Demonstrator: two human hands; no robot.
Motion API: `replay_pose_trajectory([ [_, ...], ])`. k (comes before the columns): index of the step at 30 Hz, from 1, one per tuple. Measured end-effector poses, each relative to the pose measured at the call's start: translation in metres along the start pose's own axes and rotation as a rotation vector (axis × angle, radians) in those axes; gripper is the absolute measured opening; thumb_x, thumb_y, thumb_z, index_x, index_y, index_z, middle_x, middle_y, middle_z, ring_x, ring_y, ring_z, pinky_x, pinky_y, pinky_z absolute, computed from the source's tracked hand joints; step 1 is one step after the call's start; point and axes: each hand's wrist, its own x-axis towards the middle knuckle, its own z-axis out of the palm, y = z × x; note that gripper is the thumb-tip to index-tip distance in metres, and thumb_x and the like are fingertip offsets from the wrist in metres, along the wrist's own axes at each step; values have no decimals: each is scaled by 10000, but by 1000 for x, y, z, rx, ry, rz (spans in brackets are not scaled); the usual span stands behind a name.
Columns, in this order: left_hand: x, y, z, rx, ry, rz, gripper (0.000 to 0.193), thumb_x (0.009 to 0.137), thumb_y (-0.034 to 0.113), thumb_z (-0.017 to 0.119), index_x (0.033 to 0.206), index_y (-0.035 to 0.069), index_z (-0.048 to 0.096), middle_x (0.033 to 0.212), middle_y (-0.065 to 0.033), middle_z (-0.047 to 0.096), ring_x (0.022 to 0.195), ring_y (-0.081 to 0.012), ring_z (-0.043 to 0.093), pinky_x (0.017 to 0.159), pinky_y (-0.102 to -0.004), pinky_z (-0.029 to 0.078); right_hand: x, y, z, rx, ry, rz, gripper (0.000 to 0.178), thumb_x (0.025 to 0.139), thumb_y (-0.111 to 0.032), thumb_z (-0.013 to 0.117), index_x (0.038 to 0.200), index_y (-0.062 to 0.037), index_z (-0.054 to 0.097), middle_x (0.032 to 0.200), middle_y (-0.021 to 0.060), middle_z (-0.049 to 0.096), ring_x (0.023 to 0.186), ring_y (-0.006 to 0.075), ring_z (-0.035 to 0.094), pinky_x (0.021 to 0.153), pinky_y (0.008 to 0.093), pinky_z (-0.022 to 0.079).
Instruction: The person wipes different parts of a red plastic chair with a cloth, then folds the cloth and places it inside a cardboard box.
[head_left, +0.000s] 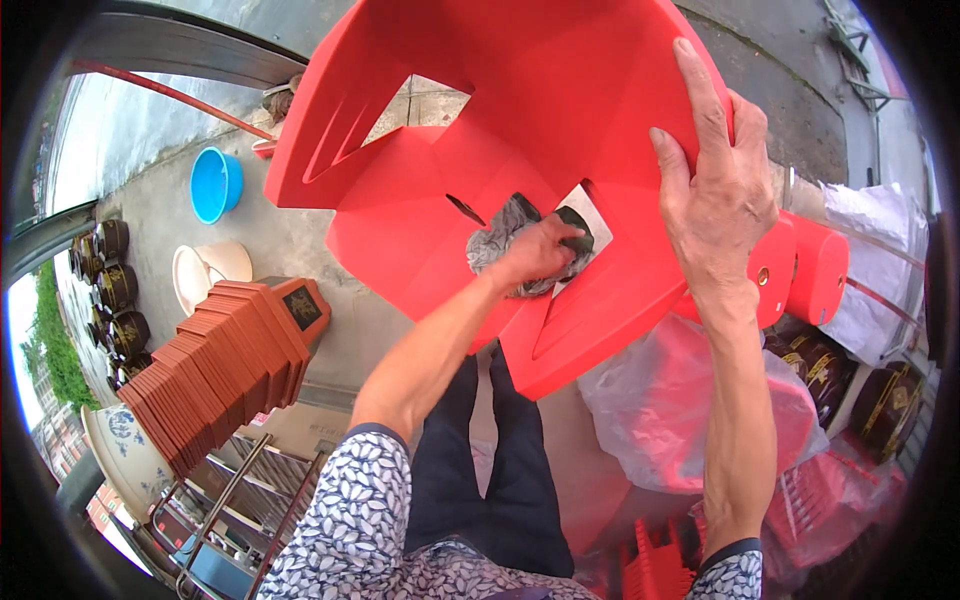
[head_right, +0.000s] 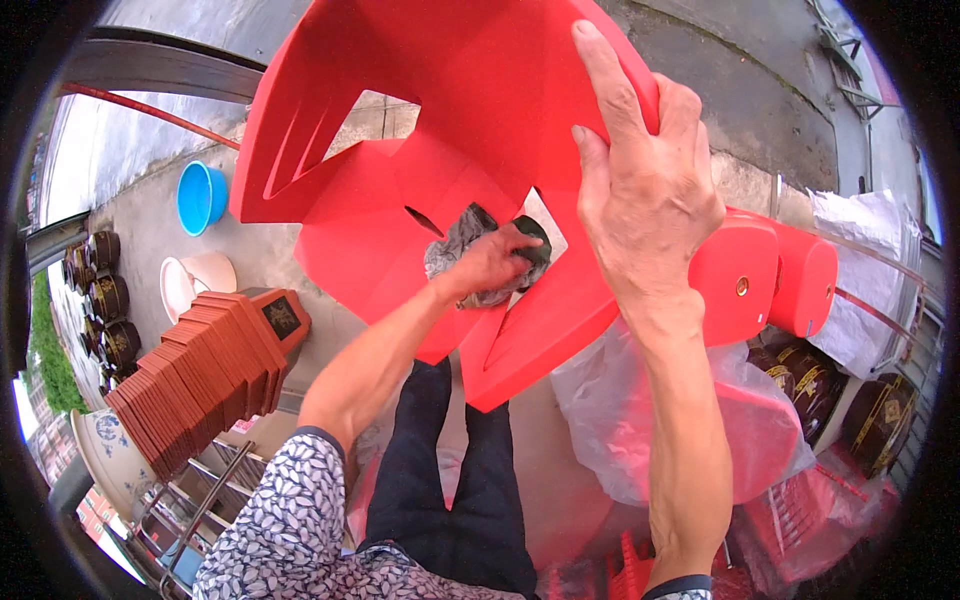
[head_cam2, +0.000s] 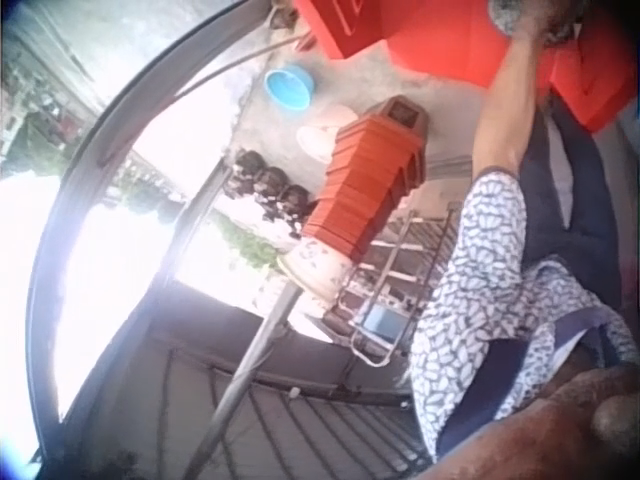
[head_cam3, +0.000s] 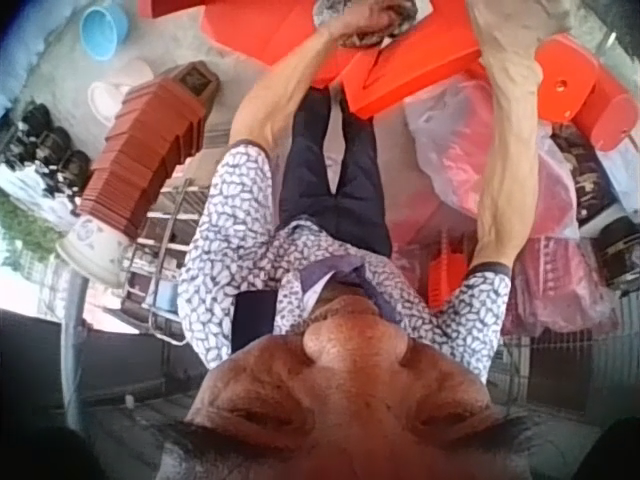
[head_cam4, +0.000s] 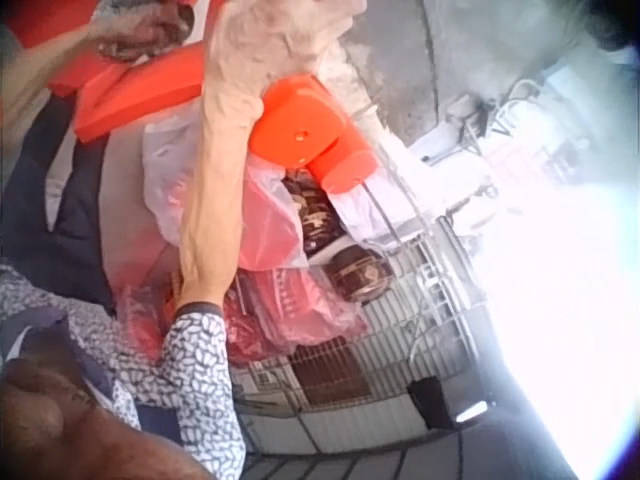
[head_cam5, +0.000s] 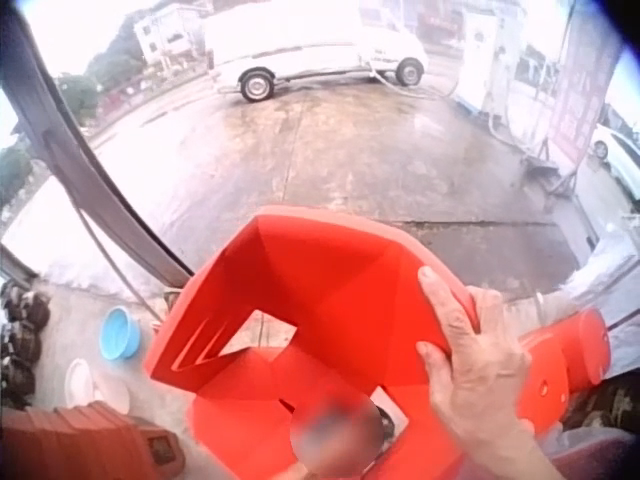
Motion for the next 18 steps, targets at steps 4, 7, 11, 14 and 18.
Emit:
replay_pose_trajectory([
  [4,8,55,-65,-137,-248,-334,387,913,221,658,1221,-13,659,1115,-178,724,1028,-245,692,937,-354,513,-6,11,0,-12,-5,-6,824,776,-51,805,1494,-335,518,1121,73,600,953,259,647,799,373,562],
  [7,-6,13,-99,15,294,-272,421,935,263,640,1267,7,610,1137,-240,687,1065,-361,666,922,-432,515,-7,4,9,-19,8,-19,820,777,-45,804,1493,-330,522,1138,71,600,973,255,648,812,370,563],
  [11,32,-2,-123,304,737,-354,343,977,277,589,1204,21,612,1124,-271,628,1047,-450,621,878,-501,518,-1,2,4,-10,22,-45,827,769,-38,809,1492,-321,524,1141,67,607,980,253,650,817,367,568],
  [14,46,-5,-73,536,770,-344,262,967,228,564,1144,40,604,1063,-243,585,961,-461,620,808,-536,523,-1,-3,6,28,21,-45,823,770,-36,809,1492,-311,524,1139,67,615,970,252,655,796,361,576],
  [18,11,19,25,406,282,-240,212,929,197,563,1099,93,636,1071,-216,565,908,-427,653,714,-555,542,-3,8,7,-57,32,-78,805,779,-62,811,1495,-288,521,1147,67,631,921,239,670,720,354,587],
])
